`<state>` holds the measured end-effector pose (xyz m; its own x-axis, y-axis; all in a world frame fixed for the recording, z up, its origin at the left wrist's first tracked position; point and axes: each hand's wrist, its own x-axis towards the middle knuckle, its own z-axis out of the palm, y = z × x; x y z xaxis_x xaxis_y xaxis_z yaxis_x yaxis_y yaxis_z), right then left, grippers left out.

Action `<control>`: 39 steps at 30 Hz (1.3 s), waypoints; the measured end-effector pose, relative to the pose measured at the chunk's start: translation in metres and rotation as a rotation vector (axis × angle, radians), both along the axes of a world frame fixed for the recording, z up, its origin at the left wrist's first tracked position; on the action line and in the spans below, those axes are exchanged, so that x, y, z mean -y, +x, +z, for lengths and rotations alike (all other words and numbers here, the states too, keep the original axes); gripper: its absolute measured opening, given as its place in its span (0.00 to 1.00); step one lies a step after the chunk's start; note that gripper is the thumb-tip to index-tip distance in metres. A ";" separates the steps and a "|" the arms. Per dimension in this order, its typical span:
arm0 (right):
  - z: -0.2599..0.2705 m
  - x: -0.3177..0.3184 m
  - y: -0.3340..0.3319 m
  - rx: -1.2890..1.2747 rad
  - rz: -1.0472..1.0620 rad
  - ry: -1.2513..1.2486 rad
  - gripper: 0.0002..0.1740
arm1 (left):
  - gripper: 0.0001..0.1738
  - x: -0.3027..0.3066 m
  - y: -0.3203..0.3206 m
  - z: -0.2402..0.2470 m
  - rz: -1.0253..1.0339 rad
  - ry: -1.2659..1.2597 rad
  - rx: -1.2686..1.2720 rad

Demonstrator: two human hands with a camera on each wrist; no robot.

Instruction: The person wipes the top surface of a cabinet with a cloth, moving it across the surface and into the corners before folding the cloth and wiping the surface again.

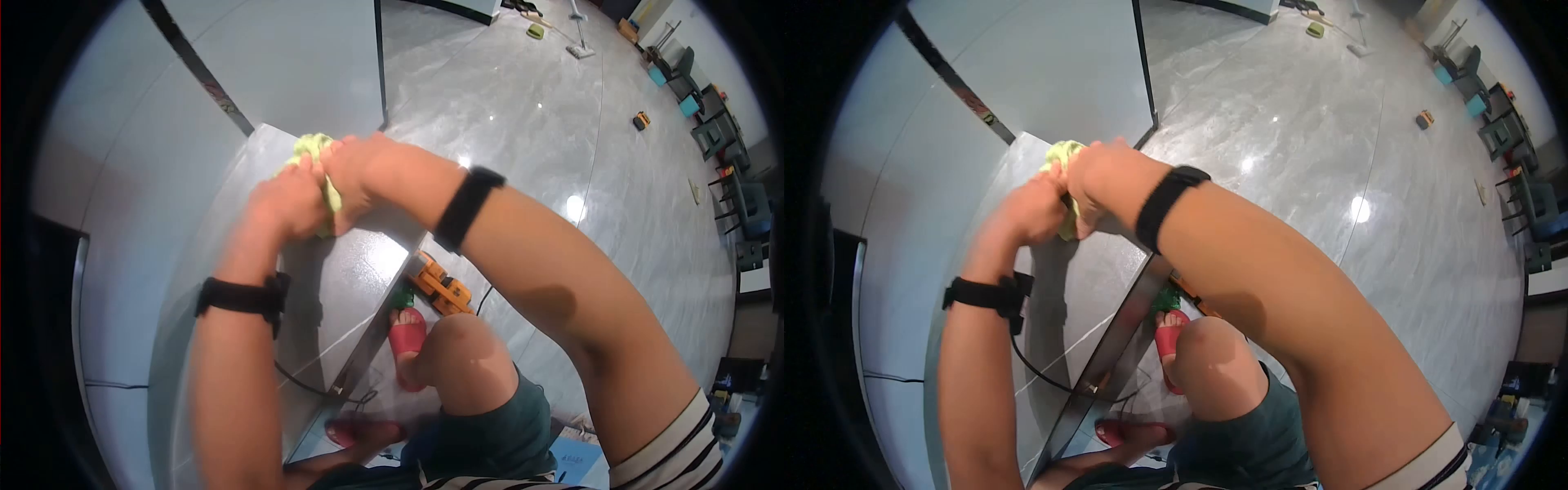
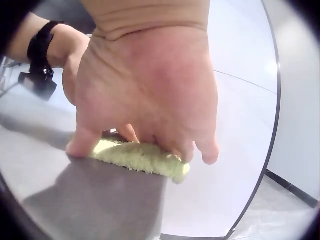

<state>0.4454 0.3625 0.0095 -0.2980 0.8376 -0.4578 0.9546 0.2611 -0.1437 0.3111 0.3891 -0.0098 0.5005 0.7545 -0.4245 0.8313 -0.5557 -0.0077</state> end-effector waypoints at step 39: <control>-0.039 0.235 -0.144 0.052 0.547 0.264 0.54 | 0.27 0.325 -0.168 -0.030 0.384 0.290 0.468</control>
